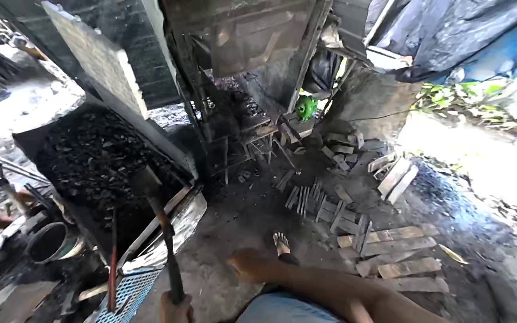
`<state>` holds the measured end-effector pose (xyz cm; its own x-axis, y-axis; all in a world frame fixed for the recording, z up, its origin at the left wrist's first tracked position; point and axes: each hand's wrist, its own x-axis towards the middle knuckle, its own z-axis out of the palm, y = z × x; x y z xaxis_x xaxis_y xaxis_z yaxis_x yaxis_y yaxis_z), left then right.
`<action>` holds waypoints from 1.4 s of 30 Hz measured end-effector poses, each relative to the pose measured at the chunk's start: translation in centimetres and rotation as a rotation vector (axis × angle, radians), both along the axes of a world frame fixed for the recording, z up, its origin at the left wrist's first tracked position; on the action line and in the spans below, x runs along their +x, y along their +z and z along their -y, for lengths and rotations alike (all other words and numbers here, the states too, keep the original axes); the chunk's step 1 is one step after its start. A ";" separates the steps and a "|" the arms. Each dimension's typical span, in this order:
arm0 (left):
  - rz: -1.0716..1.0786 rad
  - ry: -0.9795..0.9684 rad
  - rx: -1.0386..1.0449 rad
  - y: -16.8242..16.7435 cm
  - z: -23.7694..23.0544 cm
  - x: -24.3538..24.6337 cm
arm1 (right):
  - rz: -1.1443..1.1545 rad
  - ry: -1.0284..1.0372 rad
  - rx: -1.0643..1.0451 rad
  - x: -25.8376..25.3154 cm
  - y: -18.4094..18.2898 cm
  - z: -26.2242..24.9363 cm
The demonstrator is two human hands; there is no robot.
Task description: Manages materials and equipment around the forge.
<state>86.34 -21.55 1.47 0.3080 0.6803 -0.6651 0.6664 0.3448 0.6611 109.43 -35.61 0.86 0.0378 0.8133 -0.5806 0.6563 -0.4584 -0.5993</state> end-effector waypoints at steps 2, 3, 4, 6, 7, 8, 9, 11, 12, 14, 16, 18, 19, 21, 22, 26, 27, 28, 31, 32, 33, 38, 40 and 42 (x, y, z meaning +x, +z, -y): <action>0.031 0.036 -0.058 -1.4 1.8 7.1 | 0.029 -0.077 -0.025 6.9 -0.3 4.3; 0.079 0.054 -0.085 -1.6 2.7 10.4 | 0.062 -0.126 -0.047 10.7 -0.1 6.6; 0.123 0.052 -0.095 -1.5 3.4 13.5 | 0.108 -0.186 -0.067 14.4 -0.3 8.9; 0.193 0.015 -0.082 -1.2 5.0 18.8 | 0.192 -0.305 -0.133 21.2 -0.3 13.2; 0.223 -0.003 -0.091 -0.8 5.6 21.4 | 0.221 -0.370 -0.169 24.4 0.2 15.1; 0.247 -0.013 -0.120 -0.1 6.1 24.0 | 0.252 -0.454 -0.188 27.3 0.7 17.0; 0.261 -0.028 -0.159 0.7 6.6 26.5 | 0.287 -0.534 -0.193 29.7 1.1 18.7; 0.278 -0.066 -0.232 2.5 7.2 30.9 | 0.359 -0.651 -0.172 33.4 1.4 21.6; 0.299 -0.084 -0.263 3.5 7.4 33.1 | 0.389 -0.692 -0.150 34.8 1.4 22.5; 0.352 -0.093 -0.335 5.0 7.9 37.0 | 0.418 -0.753 -0.101 35.7 1.6 23.5; 0.388 -0.088 -0.392 5.1 8.6 40.4 | 0.402 -0.772 -0.107 34.7 2.4 23.7; 0.409 -0.080 -0.408 4.2 8.9 43.7 | 0.353 -0.758 -0.092 33.1 2.9 23.7; 0.409 -0.077 -0.391 3.7 9.1 45.3 | 0.334 -0.745 -0.063 32.4 2.6 23.9; 0.369 -0.066 -0.328 2.7 9.8 47.6 | 0.298 -0.721 -0.053 31.5 1.0 25.0; 0.340 -0.066 -0.305 2.4 10.0 48.4 | 0.287 -0.715 -0.076 31.3 0.1 25.7; 0.253 -0.086 -0.223 0.4 10.3 50.7 | 0.247 -0.685 -0.142 32.9 -3.1 28.5; 0.237 -0.082 -0.204 -0.1 10.4 51.2 | 0.239 -0.672 -0.156 33.9 -3.6 29.1; 0.226 -0.067 -0.189 -0.4 10.4 51.9 | 0.231 -0.655 -0.170 35.2 -4.0 29.4; 0.188 -0.010 -0.173 -0.7 10.9 53.1 | 0.204 -0.625 -0.157 39.0 -4.7 30.7; 0.184 0.014 -0.163 -0.7 11.1 53.6 | 0.209 -0.629 -0.128 40.5 -5.2 31.3; 0.176 0.035 -0.157 -0.7 11.3 54.0 | 0.220 -0.629 -0.110 41.9 -5.6 31.8; 0.179 0.121 -0.171 -0.7 12.2 55.4 | 0.254 -0.617 -0.119 47.3 -6.8 34.0; 0.174 0.144 -0.171 -1.1 12.3 55.9 | 0.253 -0.600 -0.127 48.7 -7.6 34.7; 0.167 0.162 -0.167 -1.8 12.1 56.4 | 0.255 -0.600 -0.127 49.6 -8.2 35.2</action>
